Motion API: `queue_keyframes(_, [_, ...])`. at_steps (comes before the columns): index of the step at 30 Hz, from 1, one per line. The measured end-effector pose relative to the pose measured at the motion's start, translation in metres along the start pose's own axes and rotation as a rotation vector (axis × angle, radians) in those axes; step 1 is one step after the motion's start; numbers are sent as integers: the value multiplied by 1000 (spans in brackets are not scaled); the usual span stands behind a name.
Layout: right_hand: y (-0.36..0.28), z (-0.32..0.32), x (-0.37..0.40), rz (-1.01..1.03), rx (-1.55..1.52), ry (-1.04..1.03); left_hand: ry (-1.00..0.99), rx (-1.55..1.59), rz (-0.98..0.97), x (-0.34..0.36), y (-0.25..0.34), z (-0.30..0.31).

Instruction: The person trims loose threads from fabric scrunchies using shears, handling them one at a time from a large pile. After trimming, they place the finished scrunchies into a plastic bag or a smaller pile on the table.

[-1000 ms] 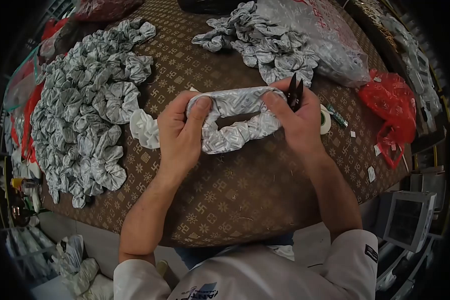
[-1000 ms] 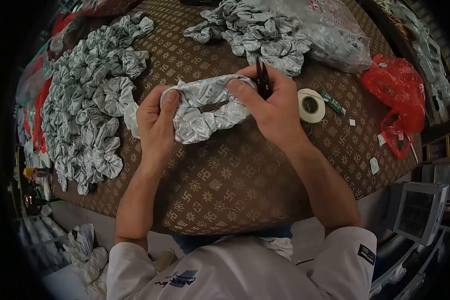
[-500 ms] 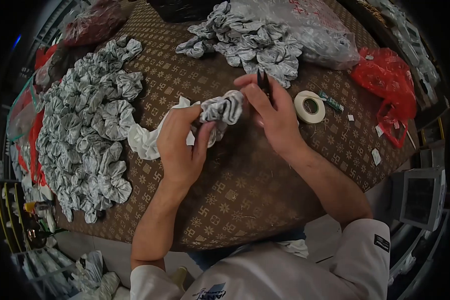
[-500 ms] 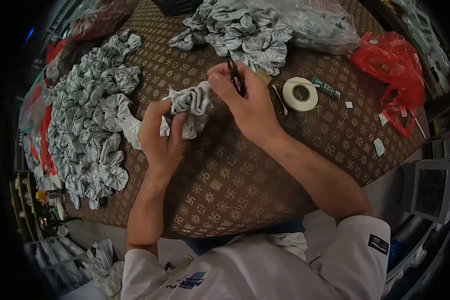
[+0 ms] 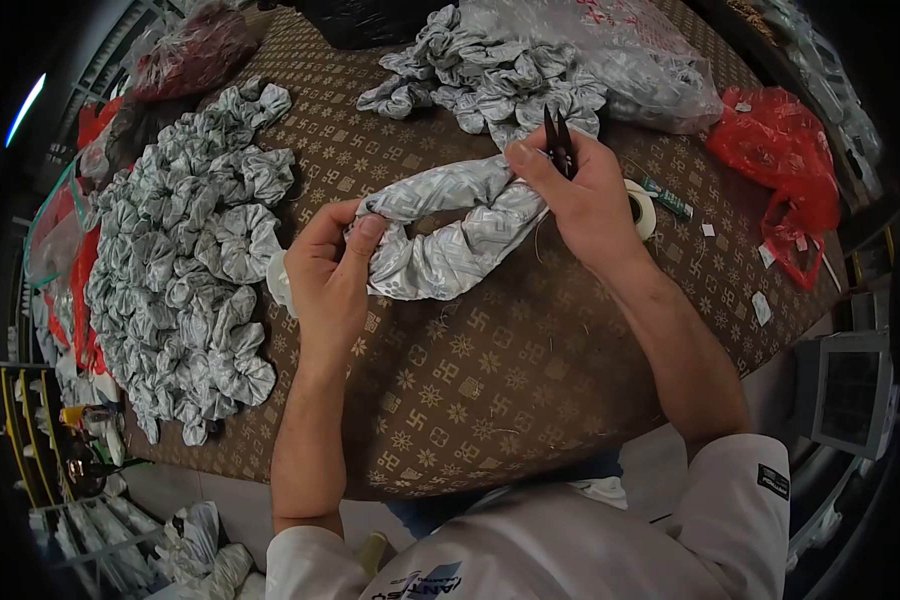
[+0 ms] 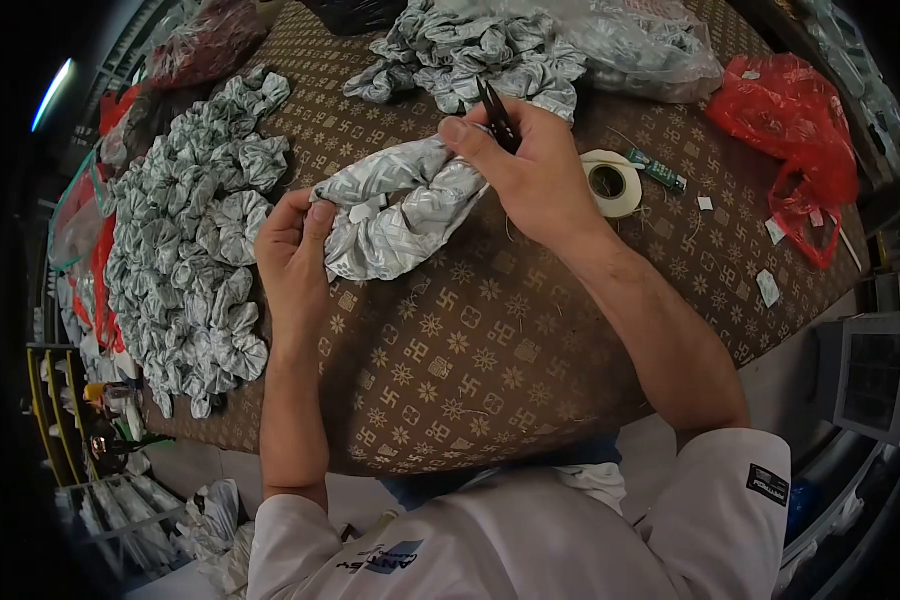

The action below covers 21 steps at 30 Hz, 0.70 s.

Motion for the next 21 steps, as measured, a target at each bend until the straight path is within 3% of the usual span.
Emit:
queue_keyframes(3, [0, 1, 2, -108, 116, -15, 9, 8, 9, 3, -4, -4])
queue_keyframes(5, [-3, -9, 5, -184, -40, -37, 154, -12, -140, -13, 3, 26])
queue_keyframes(7, [2, -10, 2, -121, -48, -86, 549, 447, -415, -32, 20, 76])
queue_keyframes(8, [3, -11, 1, -91, -76, -124, 586, 651, -486, -36, 37, 94])
queue_keyframes(10, [4, -11, 3, -151, 72, -205, 675, 737, -422, -37, 19, 103])
queue_keyframes(11, [5, -14, 4, -120, 67, -213, 652, 665, -261, -37, -6, 96])
queue_keyframes(13, [16, -21, 7, -47, 226, -238, 391, 600, 61, -30, -33, 64])
queue_keyframes(15, [18, -22, 3, 8, 243, -219, 130, 104, -27, -29, -30, 29])
queue_keyframes(17, [17, -18, 3, -115, 248, -143, -68, -59, -69, -28, -18, 5])
queue_keyframes(21, [30, -6, -5, 11, 292, 32, -133, -605, -307, -70, -22, -13])
Point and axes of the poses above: each hand's wrist, its own x-axis away from the middle knuckle, its own z-axis out of the back of the hand, y = z × x, the point moved 1 cm from there along -x, towards the middle knuckle, and after that the axes turned 8 degrees about x, right-handed, at the moved point
